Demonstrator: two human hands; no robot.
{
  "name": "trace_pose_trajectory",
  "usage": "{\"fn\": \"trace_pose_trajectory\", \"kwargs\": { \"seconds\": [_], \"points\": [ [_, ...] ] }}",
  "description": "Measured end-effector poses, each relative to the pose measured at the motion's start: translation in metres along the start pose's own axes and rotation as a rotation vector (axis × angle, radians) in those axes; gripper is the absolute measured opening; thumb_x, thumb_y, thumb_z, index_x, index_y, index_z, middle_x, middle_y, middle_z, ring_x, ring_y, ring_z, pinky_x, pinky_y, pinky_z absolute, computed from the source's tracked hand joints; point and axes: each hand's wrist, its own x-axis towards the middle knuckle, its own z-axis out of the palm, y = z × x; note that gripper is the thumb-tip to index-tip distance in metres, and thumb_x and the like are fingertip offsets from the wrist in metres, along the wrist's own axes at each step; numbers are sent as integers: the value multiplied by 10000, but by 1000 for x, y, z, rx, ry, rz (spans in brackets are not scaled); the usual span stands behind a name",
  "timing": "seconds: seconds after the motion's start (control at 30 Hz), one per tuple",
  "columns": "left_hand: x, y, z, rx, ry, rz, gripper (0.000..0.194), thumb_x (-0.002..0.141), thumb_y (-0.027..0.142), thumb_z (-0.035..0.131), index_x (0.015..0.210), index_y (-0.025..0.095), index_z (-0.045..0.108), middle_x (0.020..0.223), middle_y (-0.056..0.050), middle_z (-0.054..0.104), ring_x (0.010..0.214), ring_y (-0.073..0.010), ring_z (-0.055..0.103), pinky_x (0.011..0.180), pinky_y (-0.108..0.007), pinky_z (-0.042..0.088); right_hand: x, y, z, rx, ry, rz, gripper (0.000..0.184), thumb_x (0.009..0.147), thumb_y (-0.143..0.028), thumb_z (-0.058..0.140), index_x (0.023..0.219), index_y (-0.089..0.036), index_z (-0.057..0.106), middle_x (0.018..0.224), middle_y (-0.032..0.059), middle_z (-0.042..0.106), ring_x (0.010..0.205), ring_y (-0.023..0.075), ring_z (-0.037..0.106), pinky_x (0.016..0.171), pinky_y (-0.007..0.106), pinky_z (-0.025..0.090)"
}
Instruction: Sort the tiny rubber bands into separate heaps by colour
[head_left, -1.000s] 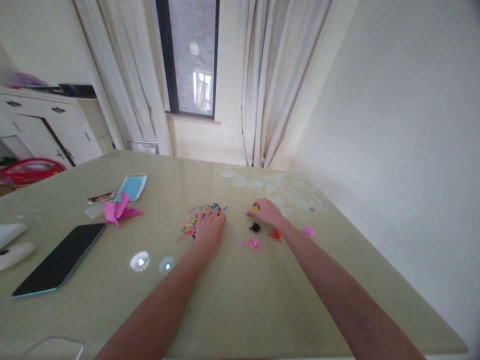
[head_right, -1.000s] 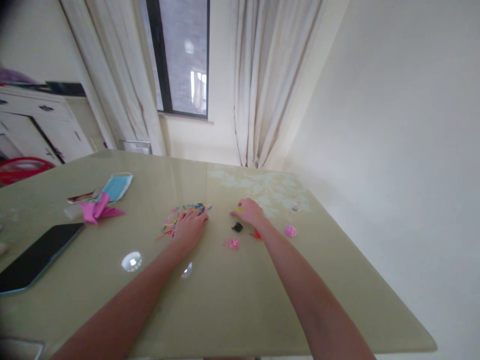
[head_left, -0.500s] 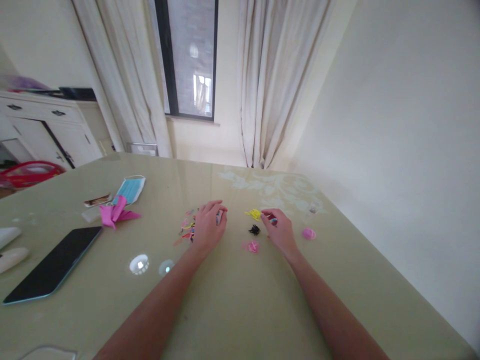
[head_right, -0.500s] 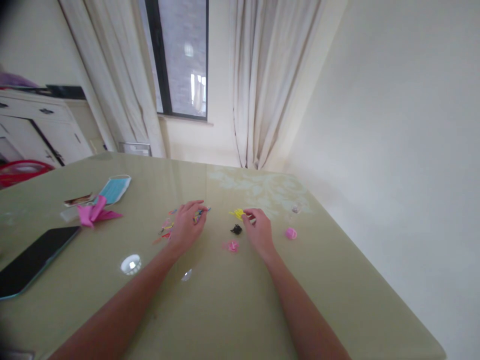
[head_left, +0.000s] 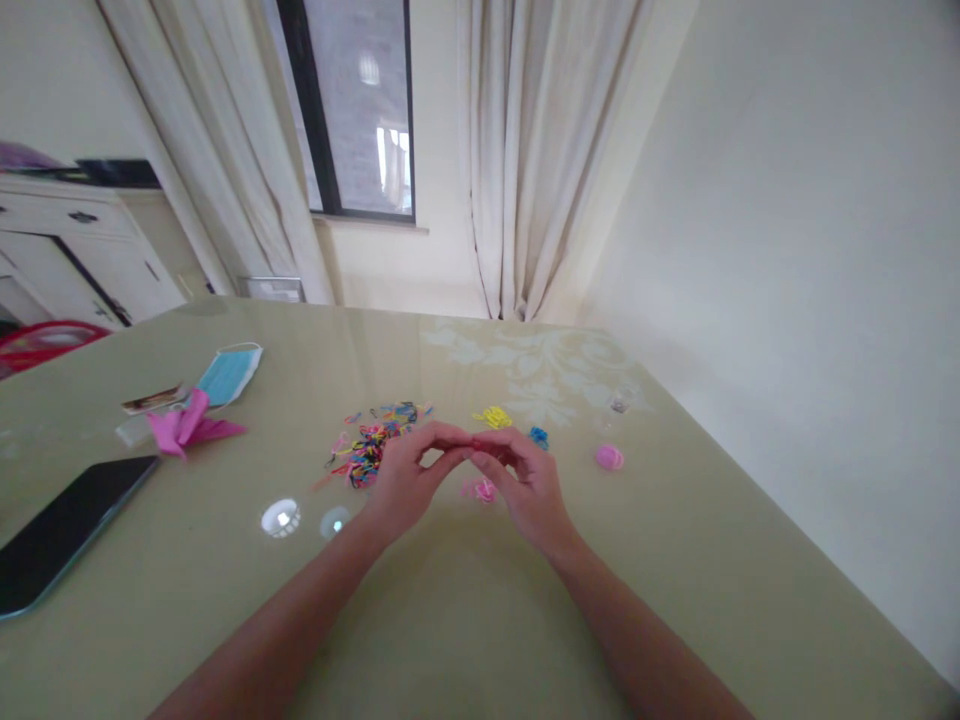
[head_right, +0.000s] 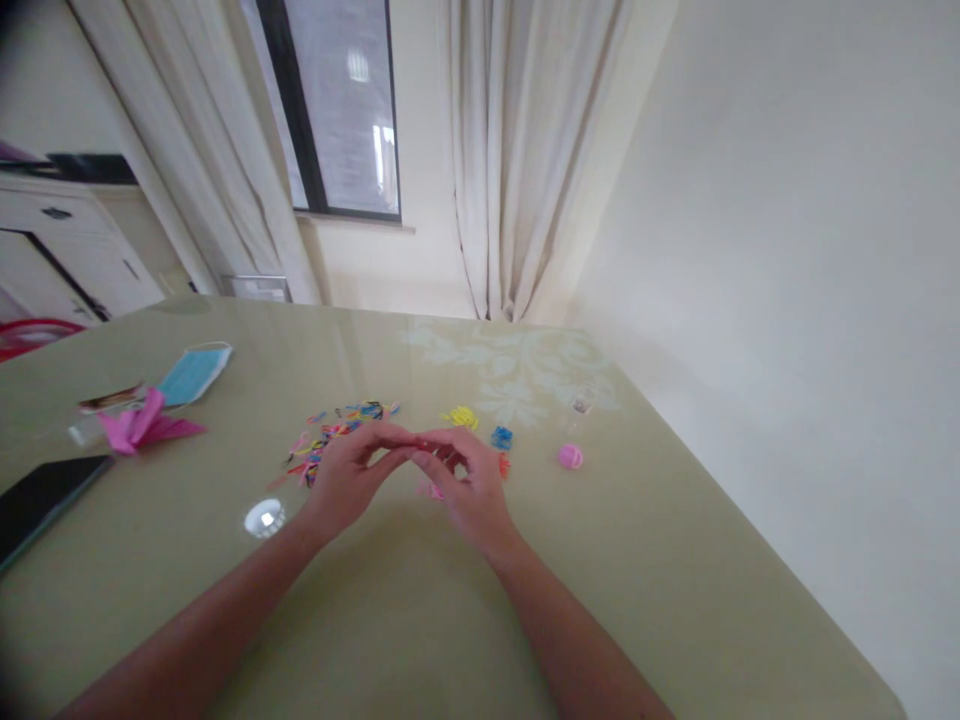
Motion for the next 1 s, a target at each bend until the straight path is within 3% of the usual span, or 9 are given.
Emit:
{"fn": "trace_pose_trajectory", "kwargs": {
  "seconds": [0.17,0.37,0.5,0.57,0.67,0.73,0.87,1.0],
  "points": [
    [-2,0,-1,-34,-18,1,130,914,344,795,915,214,795,839,-33,801,776,-162,748,734,-257,607,3,-3,-3,75,23,-6,147,911,-401,798,905,-257,825,833,25,747,737,165,661,665,289,517],
    [-1,11,-2,-174,-59,-37,134,917,337,794,950,208,804,887,-54,800,825,-168,739,780,-278,613,7,-5,-14,206,-44,44,106,890,-370,827,926,-274,855,831,26,791,752,177,728,705,299,581],
    [1,17,-4,-217,-43,-114,241,889,424,813,1001,211,795,948,-72,811,835,-182,736,780,-301,612,6,-11,-20,113,-22,-7,83,891,-352,837,937,-291,870,849,34,818,783,193,752,755,321,605],
    [3,14,-8,-165,-15,-150,315,942,501,726,1046,209,784,977,-86,815,835,-191,734,771,-316,607,6,-15,-23,92,-16,-13,93,882,-373,845,917,-291,872,861,42,828,786,205,763,771,341,625],
    [9,0,-16,120,46,-153,378,1033,510,544,1051,211,774,970,-85,809,811,-198,709,741,-326,579,7,-22,-27,106,-12,2,152,849,-430,869,886,-283,873,869,54,833,793,223,778,790,369,655],
    [10,-14,-22,452,37,-130,307,1024,428,544,1045,224,772,985,-80,797,855,-225,697,807,-367,562,9,-25,-31,127,2,17,193,821,-462,885,866,-275,872,855,59,832,783,228,782,783,373,668],
    [7,-37,-32,1023,-117,-145,297,993,336,546,1152,226,771,1210,-145,752,1151,-360,638,1009,-525,465,15,-26,-44,131,13,48,217,782,-465,908,841,-261,865,791,50,817,724,213,771,731,345,667],
    [4,-48,-37,1179,-246,-205,324,1008,375,518,1123,220,778,1206,-162,738,1165,-392,615,997,-553,433,22,-18,-64,38,15,89,199,797,-430,892,858,-245,852,777,41,803,725,196,758,722,326,644]
  ]
}}
